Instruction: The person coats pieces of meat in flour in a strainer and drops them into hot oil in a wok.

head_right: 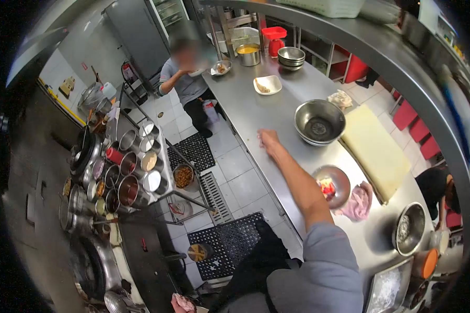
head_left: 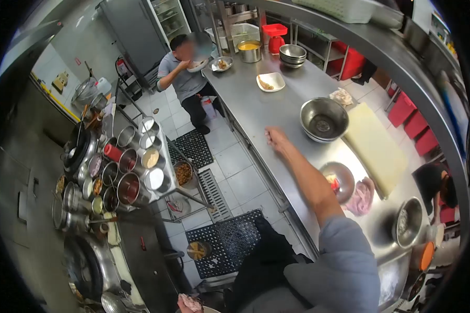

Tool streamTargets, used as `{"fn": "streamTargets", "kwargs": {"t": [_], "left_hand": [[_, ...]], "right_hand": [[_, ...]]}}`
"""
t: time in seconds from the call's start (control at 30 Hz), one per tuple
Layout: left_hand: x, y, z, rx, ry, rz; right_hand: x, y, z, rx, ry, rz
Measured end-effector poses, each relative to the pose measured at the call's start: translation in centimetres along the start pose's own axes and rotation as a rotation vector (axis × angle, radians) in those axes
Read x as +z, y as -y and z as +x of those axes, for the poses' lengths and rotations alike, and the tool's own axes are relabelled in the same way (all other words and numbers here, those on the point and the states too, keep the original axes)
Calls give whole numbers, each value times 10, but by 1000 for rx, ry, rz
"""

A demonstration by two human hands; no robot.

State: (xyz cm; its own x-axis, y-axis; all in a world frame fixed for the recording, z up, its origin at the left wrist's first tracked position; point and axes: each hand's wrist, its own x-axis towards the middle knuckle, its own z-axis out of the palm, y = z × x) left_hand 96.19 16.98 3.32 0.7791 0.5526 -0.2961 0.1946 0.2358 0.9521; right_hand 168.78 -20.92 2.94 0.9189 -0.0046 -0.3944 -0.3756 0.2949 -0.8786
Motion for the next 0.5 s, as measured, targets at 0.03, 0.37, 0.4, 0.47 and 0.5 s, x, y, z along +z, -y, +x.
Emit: {"fn": "streamTargets", "kwargs": {"t": [0.03,0.37,0.4,0.47,0.5], "left_hand": [[8,-1,6,17,-20,-69],[132,-113,59,-448,-395,-344],[128,-111,61,-459,-351,-373],[117,-110,64,-476,-254,-428],[113,-110,60,-505,-304,-434]], "right_hand": [[5,11,27,-48,-32,-8],[49,71,220,76,-241,326],[52,75,225,94,-261,415],[44,74,247,66,-257,479],[42,68,254,57,-255,511]]}}
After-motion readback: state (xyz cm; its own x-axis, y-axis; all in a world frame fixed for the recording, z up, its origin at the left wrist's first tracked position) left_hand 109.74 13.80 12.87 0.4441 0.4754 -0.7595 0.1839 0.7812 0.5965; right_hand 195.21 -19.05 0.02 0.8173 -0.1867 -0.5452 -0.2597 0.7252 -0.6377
